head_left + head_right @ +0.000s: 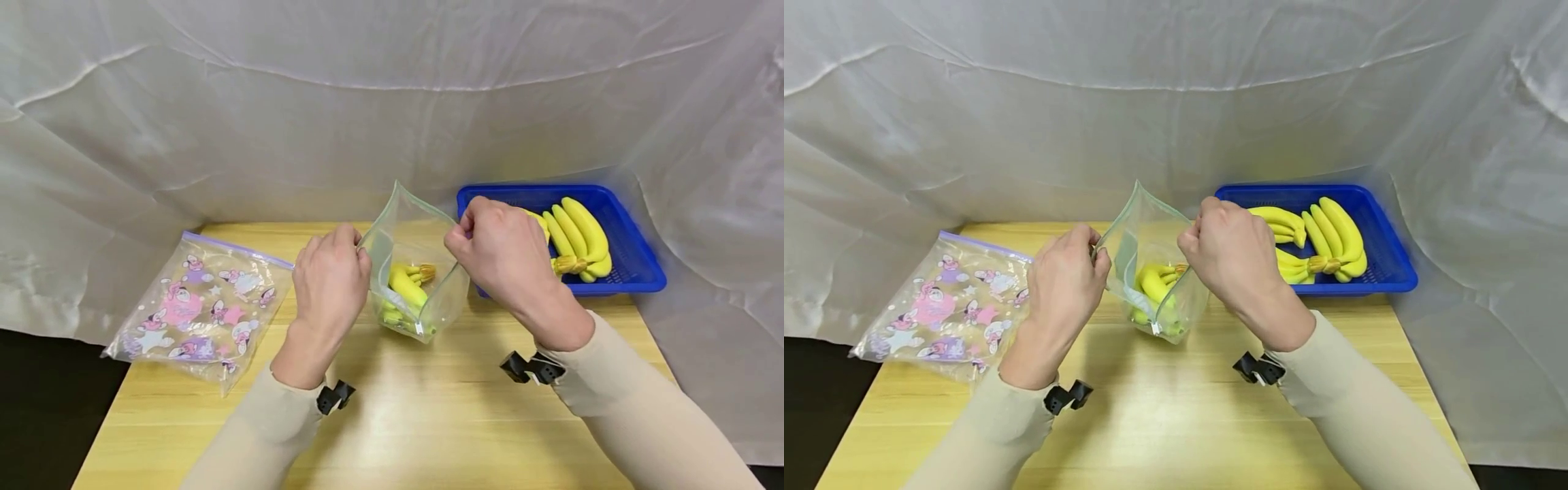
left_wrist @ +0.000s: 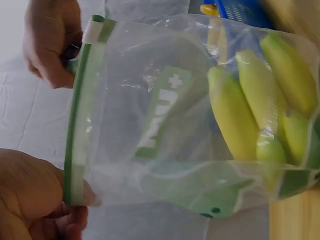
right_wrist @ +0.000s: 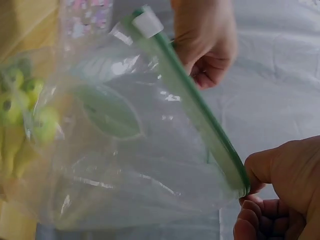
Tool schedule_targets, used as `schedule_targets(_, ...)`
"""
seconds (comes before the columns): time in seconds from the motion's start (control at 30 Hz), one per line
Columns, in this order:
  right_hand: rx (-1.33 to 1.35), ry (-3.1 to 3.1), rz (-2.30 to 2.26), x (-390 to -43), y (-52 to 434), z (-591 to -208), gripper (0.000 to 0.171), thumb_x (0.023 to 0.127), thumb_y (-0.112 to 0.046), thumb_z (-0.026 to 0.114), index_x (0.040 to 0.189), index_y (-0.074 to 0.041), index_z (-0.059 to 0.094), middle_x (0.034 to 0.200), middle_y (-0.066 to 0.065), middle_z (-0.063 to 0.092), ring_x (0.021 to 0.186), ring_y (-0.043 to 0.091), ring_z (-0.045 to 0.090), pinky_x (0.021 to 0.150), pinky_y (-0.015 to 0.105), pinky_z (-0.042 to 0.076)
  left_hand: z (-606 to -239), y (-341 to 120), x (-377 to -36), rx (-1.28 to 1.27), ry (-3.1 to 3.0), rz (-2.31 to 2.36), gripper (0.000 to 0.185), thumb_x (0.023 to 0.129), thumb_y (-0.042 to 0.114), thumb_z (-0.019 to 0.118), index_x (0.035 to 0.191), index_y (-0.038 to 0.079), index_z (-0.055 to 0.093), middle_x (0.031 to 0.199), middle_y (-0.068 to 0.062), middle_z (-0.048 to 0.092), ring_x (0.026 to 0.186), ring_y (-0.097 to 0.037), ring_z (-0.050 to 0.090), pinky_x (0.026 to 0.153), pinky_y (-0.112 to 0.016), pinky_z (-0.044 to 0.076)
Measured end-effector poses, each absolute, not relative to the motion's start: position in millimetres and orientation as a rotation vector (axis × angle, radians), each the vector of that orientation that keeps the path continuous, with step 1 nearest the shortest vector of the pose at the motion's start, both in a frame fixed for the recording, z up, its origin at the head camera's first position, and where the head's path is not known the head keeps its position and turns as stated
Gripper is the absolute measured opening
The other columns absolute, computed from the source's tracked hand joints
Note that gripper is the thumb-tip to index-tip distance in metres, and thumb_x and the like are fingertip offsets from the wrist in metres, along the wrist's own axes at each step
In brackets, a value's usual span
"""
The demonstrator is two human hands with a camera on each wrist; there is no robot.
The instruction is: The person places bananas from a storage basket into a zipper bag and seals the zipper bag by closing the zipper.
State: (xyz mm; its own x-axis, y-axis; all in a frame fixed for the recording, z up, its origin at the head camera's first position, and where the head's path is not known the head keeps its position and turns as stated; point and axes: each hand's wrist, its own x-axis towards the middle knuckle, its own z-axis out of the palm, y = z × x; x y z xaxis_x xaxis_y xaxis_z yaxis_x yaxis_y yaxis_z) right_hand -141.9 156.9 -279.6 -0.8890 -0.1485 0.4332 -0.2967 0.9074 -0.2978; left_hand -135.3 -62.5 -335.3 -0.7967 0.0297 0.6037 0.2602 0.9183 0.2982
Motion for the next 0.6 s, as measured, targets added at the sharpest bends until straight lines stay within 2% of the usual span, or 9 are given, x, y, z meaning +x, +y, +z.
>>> schedule_targets(0.17,0.335,-2.736,0.506,-142.6,156.7,-284.8,0.011,0.084,-0.010,0.054,0.073,-0.012,0.056,0.065,0.004,0.053,0.056,0.025,0.051,0.051,0.039,0.041,-340.5,-62.7,-140.3,-0.291,-2.450,-0.404,0.008,0.092,0.009,0.064,0.085,0.005,0.063,0.070,-0.011,0.063,0.064,-0.034,0.053,0.059,-0.043,0.038)
schedule_targets(0.33,0.321,-2.817,0.506,-147.6,156.8,-296.4,0.012,0.082,-0.011,0.052,0.071,-0.014,0.052,0.063,0.001,0.045,0.057,0.023,0.045,0.052,0.037,0.037,-346.2,-64.3,-145.0,-0.249,-2.560,-0.455,0.007,0.092,0.009,0.061,0.087,0.004,0.061,0.068,-0.010,0.061,0.065,-0.035,0.055,0.062,-0.044,0.038)
schedule_targets(0.47,0.316,-2.850,0.519,-151.3,160.5,-301.4,0.011,0.083,-0.011,0.053,0.072,-0.013,0.054,0.064,0.002,0.049,0.058,0.023,0.048,0.053,0.037,0.039,-349.1,-65.8,-145.8,-0.247,-2.542,-0.512,0.003,0.091,0.007,0.061,0.091,0.004,0.062,0.068,-0.010,0.064,0.065,-0.034,0.056,0.064,-0.043,0.038)
schedule_targets(0.6,0.304,-2.868,0.524,-153.5,165.6,-304.5,0.012,0.084,-0.012,0.054,0.073,-0.013,0.056,0.066,0.003,0.053,0.059,0.024,0.051,0.054,0.038,0.041,-349.9,-67.5,-144.5,-0.293,-2.500,-0.484,0.004,0.087,0.005,0.065,0.085,0.007,0.062,0.065,-0.006,0.060,0.063,-0.030,0.051,0.064,-0.040,0.035)
